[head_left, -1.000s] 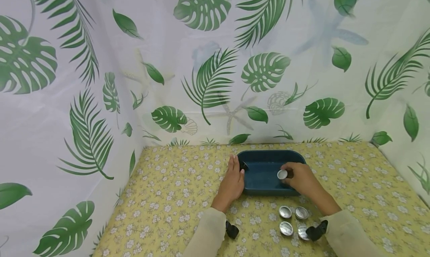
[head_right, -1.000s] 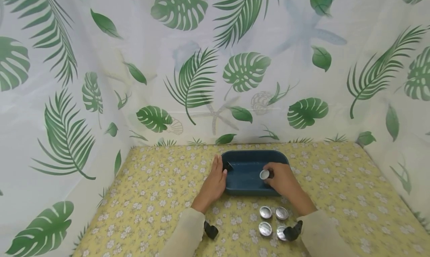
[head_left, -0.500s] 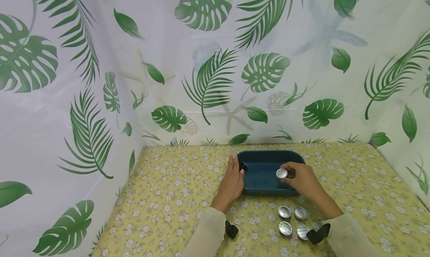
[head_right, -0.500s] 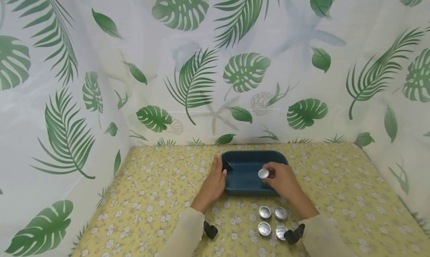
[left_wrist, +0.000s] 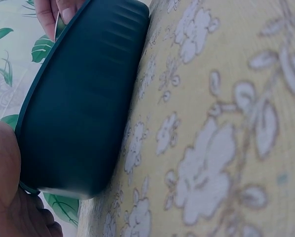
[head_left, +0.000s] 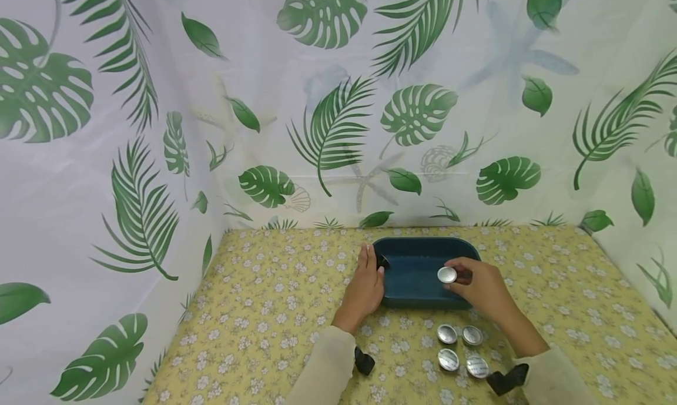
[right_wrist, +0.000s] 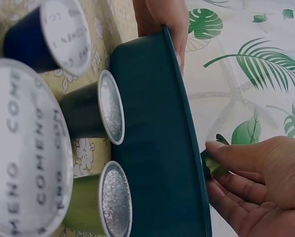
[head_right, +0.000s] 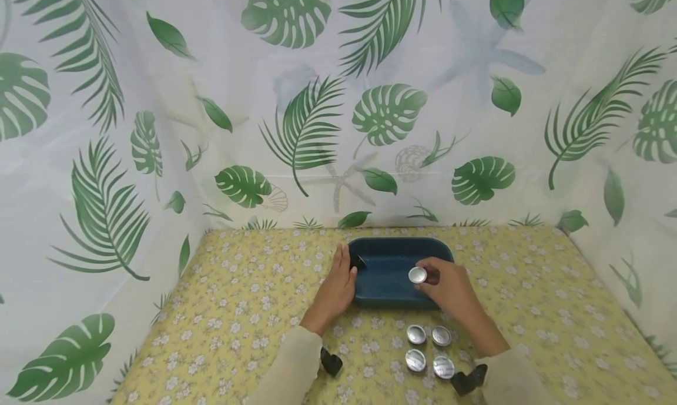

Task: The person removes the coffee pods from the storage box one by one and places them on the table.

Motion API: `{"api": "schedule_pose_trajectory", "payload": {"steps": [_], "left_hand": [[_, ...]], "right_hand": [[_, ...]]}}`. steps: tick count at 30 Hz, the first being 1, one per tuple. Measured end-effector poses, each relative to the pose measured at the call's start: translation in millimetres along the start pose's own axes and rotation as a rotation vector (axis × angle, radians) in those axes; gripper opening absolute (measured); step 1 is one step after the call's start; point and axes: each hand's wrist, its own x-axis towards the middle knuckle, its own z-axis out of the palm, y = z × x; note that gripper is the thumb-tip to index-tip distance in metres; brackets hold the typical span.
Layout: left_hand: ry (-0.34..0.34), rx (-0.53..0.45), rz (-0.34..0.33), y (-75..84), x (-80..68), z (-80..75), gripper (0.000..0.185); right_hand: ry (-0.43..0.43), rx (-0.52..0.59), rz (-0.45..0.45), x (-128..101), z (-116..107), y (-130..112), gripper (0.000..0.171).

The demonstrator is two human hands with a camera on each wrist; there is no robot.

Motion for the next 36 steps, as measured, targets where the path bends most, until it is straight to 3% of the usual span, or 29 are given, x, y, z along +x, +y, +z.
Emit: {"api": "schedule_pose_trajectory", "payload": {"steps": [29, 36], "left_hand": [[0.026, 0.003, 0.016, -0.4, -0.6, 2.9, 0.06], [0.027, -0.007, 0.013, -0.4, 0.3, 1.9, 0.061]], "right_hand": [[0.063, 0.022, 0.06, -41.3, -6.9, -13.0, 0.044], [0.043, 0.047, 0.151, -51.4, -8.0, -13.6, 0.045]]}}
